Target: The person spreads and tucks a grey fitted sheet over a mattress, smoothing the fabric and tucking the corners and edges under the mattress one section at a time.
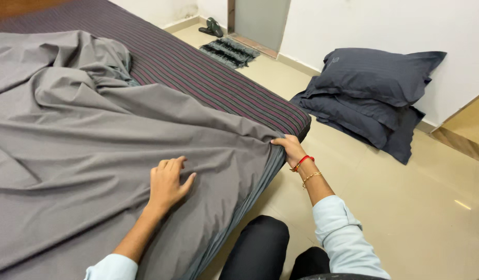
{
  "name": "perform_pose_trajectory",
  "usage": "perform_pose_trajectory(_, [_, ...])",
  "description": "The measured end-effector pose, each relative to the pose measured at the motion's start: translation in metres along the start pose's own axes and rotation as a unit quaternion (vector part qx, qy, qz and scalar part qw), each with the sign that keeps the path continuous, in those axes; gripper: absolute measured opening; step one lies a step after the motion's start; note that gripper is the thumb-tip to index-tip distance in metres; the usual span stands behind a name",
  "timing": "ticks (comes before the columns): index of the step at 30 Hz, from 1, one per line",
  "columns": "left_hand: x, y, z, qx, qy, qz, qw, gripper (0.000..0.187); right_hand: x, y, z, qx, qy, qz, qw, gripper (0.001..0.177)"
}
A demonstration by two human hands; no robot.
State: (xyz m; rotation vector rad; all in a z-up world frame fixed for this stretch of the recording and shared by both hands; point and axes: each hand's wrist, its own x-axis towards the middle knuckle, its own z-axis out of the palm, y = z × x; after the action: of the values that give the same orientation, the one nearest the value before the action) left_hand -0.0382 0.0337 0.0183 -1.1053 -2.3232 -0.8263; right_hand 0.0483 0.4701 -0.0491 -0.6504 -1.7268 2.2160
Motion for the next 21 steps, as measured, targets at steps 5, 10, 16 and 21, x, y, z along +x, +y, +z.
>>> perform_pose_trajectory(5, [0.037, -0.007, 0.061, -0.162, 0.023, -0.036, 0.986, 0.051, 0.01, -0.041, 0.043, 0.193, -0.143, 0.055, 0.969, 0.013])
perform_pose_trajectory(10, [0.029, -0.031, 0.061, -0.157, -0.031, -0.044, 0.986, 0.049, 0.036, -0.061, 0.052, 0.137, 0.018, 0.053, 0.989, 0.014])
perform_pose_trajectory(16, [0.03, -0.023, 0.06, -0.135, -0.073, -0.013, 0.988, 0.059, 0.074, -0.048, -0.078, 0.029, 0.148, 0.016, 0.988, 0.018])
perform_pose_trajectory(21, [0.032, -0.023, 0.063, -0.091, -0.07, 0.011, 0.993, 0.062, 0.108, -0.014, -0.142, -0.249, 0.199, -0.145, 0.937, 0.02])
